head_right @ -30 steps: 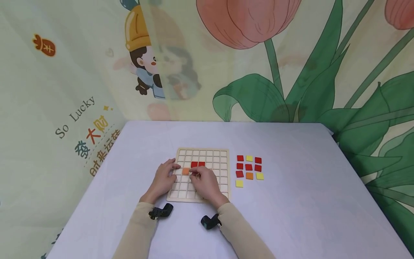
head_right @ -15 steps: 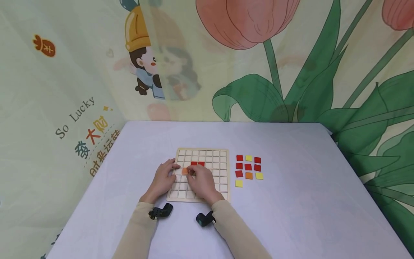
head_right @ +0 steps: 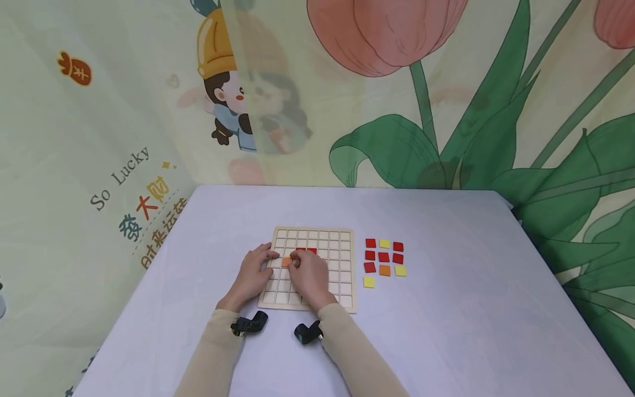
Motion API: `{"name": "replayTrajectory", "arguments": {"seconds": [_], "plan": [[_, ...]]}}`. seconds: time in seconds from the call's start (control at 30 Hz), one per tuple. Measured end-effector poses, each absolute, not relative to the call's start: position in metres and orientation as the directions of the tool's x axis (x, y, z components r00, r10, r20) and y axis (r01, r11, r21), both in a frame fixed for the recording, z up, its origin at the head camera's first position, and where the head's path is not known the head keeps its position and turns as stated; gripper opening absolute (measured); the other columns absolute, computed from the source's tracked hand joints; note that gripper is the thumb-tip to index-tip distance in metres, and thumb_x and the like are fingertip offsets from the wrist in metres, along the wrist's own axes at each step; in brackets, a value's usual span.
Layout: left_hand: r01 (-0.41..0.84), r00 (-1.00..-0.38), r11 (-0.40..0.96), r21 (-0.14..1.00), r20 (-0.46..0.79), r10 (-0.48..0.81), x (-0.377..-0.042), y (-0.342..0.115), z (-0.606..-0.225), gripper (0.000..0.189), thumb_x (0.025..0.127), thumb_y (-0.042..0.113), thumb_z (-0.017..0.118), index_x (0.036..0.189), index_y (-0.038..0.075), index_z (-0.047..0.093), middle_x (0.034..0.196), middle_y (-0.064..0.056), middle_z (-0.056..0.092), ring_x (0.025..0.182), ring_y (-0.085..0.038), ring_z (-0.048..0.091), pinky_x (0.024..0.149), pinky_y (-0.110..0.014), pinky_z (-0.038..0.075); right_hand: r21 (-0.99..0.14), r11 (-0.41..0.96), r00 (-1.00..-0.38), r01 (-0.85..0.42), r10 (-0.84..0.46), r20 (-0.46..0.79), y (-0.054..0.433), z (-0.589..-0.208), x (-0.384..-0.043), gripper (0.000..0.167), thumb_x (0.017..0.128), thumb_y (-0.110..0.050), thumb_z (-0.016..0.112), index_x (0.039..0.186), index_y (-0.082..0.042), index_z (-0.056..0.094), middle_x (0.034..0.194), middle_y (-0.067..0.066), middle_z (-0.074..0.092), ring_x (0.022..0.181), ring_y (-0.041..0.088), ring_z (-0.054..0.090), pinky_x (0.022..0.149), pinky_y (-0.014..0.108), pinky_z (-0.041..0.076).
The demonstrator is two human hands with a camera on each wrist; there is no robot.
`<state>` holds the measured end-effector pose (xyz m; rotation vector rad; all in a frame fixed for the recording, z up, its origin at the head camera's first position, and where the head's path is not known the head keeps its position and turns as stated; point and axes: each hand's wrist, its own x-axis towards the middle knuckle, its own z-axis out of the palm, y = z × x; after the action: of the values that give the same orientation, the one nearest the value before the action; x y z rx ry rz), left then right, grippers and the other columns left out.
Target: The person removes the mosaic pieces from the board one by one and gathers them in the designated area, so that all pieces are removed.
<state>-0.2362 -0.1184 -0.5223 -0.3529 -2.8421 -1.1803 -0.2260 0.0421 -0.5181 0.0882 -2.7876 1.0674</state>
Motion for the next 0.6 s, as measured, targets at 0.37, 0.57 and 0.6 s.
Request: {"name": "replayTrajectory", "arguments": {"seconds": [0.37,0.57,0.6], "plan": [[0.207,-0.977,0.700,0.684,0.102,0.189,-0.2367,-0.1173,-0.5202,0.033,0.084,0.000,0.055,0.114,0.004,0.065,0.149,-0.017,0.044,0.144,-0.033,0.030,0.121,-0.052,0.011,-0.682,0.726,-0.990,-0.093,0.003,0.138,0.0450,-0.5164,-0.2251,0.018,0.085,-0.019,0.072,0.103,-0.013,0.074,0.074,-0.009,0.060,0.060,0.008,0.050,0.056,0.025,0.041],[0.213,-0.976,0.698,0.684,0.112,0.189,-0.2367,-0.1171,-0.5212,0.033,0.084,0.000,0.054,0.114,0.003,0.066,0.148,-0.017,0.045,0.143,-0.034,0.031,0.121,-0.053,0.011,-0.684,0.721,-0.984,-0.112,0.014,0.177,0.0448,-0.5217,-0.2245,0.020,0.083,-0.018,0.074,0.103,-0.014,0.073,0.085,-0.006,0.064,0.073,0.012,0.059,0.066,0.029,0.048],[0.217,-0.975,0.698,0.683,0.115,0.190,-0.2366,-0.1169,-0.5215,0.032,0.084,0.000,0.055,0.114,0.003,0.066,0.148,-0.017,0.045,0.143,-0.034,0.031,0.120,-0.053,0.012,-0.686,0.718,-0.982,-0.118,0.020,0.190,0.0449,-0.5227,-0.2240,0.021,0.082,-0.018,0.074,0.103,-0.014,0.073,0.088,-0.005,0.065,0.078,0.014,0.061,0.070,0.031,0.050]]}}
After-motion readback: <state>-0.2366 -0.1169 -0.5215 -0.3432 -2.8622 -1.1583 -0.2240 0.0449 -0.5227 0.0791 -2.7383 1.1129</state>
